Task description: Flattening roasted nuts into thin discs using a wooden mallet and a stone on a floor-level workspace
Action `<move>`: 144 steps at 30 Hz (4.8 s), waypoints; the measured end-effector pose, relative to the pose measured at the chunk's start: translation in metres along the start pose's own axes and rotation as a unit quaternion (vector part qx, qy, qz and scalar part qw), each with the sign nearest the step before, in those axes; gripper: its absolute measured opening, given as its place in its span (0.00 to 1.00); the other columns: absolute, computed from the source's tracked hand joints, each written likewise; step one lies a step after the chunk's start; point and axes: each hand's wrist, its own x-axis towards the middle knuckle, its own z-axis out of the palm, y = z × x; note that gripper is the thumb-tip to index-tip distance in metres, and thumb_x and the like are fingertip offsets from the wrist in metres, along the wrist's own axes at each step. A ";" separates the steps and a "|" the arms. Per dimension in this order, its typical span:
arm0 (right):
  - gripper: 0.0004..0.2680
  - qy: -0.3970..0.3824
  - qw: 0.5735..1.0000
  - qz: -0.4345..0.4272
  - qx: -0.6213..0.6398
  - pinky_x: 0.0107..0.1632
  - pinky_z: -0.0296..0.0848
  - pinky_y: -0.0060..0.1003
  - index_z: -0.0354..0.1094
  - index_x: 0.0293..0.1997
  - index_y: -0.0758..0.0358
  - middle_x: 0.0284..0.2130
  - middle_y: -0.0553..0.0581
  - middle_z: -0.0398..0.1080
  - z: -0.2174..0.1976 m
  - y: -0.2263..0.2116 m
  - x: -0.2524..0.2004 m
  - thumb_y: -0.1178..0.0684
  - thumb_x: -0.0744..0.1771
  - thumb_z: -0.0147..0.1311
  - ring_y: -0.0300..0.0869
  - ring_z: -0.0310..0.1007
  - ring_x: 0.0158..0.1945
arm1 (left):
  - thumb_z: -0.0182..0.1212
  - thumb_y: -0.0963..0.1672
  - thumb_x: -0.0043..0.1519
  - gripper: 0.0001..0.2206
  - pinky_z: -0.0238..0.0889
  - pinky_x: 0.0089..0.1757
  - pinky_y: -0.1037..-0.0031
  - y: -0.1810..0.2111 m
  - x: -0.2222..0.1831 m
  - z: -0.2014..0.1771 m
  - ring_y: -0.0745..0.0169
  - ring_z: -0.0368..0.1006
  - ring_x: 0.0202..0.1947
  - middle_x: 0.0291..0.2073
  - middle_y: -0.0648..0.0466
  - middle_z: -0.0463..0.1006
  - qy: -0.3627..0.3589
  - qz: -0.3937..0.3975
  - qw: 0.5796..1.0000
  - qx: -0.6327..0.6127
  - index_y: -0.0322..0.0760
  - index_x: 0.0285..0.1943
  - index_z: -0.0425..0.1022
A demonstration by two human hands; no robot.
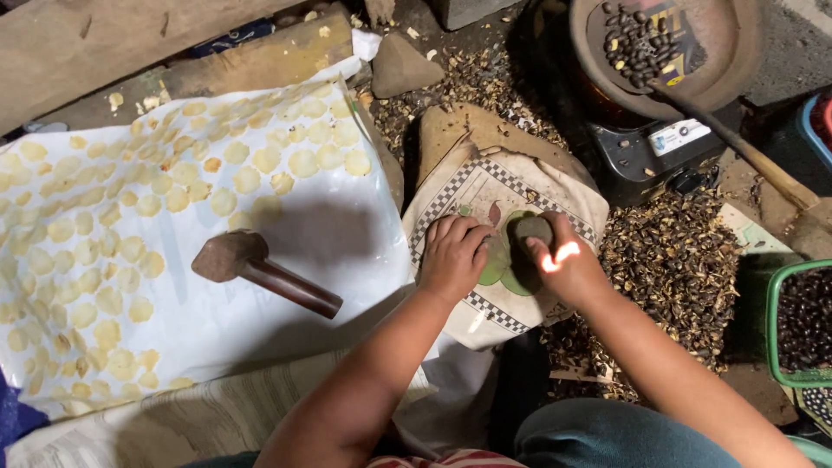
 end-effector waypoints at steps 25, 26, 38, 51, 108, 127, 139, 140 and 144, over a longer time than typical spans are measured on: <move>0.21 -0.041 0.985 0.003 -0.165 0.50 0.77 0.63 0.50 0.70 0.41 0.51 0.66 0.68 -0.019 0.005 -0.009 0.39 0.69 0.46 0.68 0.78 0.48 | 0.70 0.51 0.51 0.10 0.57 0.56 0.58 0.009 0.010 0.034 0.57 0.67 0.55 0.46 0.66 0.70 -0.009 -0.063 0.997 0.037 0.64 0.40 0.77; 0.21 -0.045 0.985 0.007 -0.165 0.50 0.77 0.63 0.50 0.70 0.41 0.51 0.66 0.68 -0.018 -0.002 -0.016 0.39 0.69 0.46 0.68 0.78 0.48 | 0.70 0.51 0.51 0.10 0.57 0.56 0.58 0.011 0.007 0.032 0.57 0.67 0.55 0.46 0.66 0.70 -0.013 -0.065 0.997 0.034 0.64 0.40 0.77; 0.20 -0.036 0.999 0.031 0.003 0.58 0.71 0.63 0.50 0.71 0.51 0.53 0.74 0.66 -0.001 0.001 0.002 0.45 0.70 0.47 0.72 0.72 0.55 | 0.57 0.47 0.64 0.10 0.60 0.55 0.61 -0.005 -0.001 0.011 0.56 0.71 0.52 0.46 0.59 0.73 0.039 -0.011 0.998 0.051 0.55 0.54 0.75; 0.19 0.022 0.983 -0.092 -0.154 0.46 0.79 0.60 0.54 0.69 0.46 0.48 0.65 0.66 0.003 -0.017 -0.015 0.42 0.69 0.47 0.68 0.78 0.44 | 0.71 0.50 0.53 0.16 0.57 0.56 0.56 0.005 0.001 0.012 0.53 0.68 0.56 0.48 0.60 0.71 0.007 -0.081 0.996 0.031 0.57 0.50 0.76; 0.19 -0.083 0.989 -0.047 -0.110 0.60 0.72 0.60 0.50 0.69 0.45 0.55 0.69 0.69 0.012 -0.019 0.043 0.40 0.69 0.45 0.65 0.73 0.58 | 0.59 0.49 0.65 0.11 0.64 0.47 0.62 -0.005 -0.007 -0.008 0.53 0.70 0.49 0.46 0.58 0.72 0.055 -0.035 0.995 0.077 0.54 0.55 0.76; 0.19 -0.045 0.957 -0.202 -0.203 0.52 0.76 0.61 0.50 0.71 0.42 0.51 0.64 0.66 0.010 -0.039 0.015 0.42 0.70 0.44 0.67 0.77 0.49 | 0.71 0.48 0.54 0.19 0.63 0.51 0.59 -0.014 -0.017 -0.014 0.51 0.69 0.53 0.50 0.57 0.72 0.046 -0.100 0.994 0.017 0.54 0.55 0.75; 0.19 -0.102 0.992 -0.024 -0.070 0.61 0.70 0.62 0.52 0.68 0.46 0.56 0.74 0.68 -0.012 -0.043 0.023 0.41 0.69 0.50 0.68 0.71 0.59 | 0.69 0.49 0.57 0.09 0.64 0.51 0.62 -0.011 -0.008 -0.021 0.55 0.70 0.51 0.45 0.62 0.73 0.045 -0.111 0.993 0.003 0.58 0.46 0.80; 0.19 -0.099 0.992 -0.026 -0.074 0.61 0.70 0.62 0.52 0.68 0.46 0.56 0.74 0.68 -0.010 -0.040 0.023 0.41 0.69 0.50 0.68 0.71 0.59 | 0.69 0.49 0.57 0.09 0.64 0.51 0.62 -0.008 -0.003 -0.014 0.55 0.70 0.51 0.45 0.62 0.73 0.050 -0.110 0.993 0.002 0.58 0.46 0.80; 0.20 -0.074 0.981 -0.070 -0.164 0.60 0.71 0.62 0.49 0.70 0.42 0.59 0.72 0.65 -0.007 -0.033 0.019 0.39 0.69 0.45 0.67 0.72 0.59 | 0.72 0.51 0.52 0.13 0.60 0.50 0.61 -0.005 0.009 -0.005 0.55 0.68 0.51 0.46 0.63 0.71 0.070 -0.117 0.990 0.035 0.61 0.45 0.78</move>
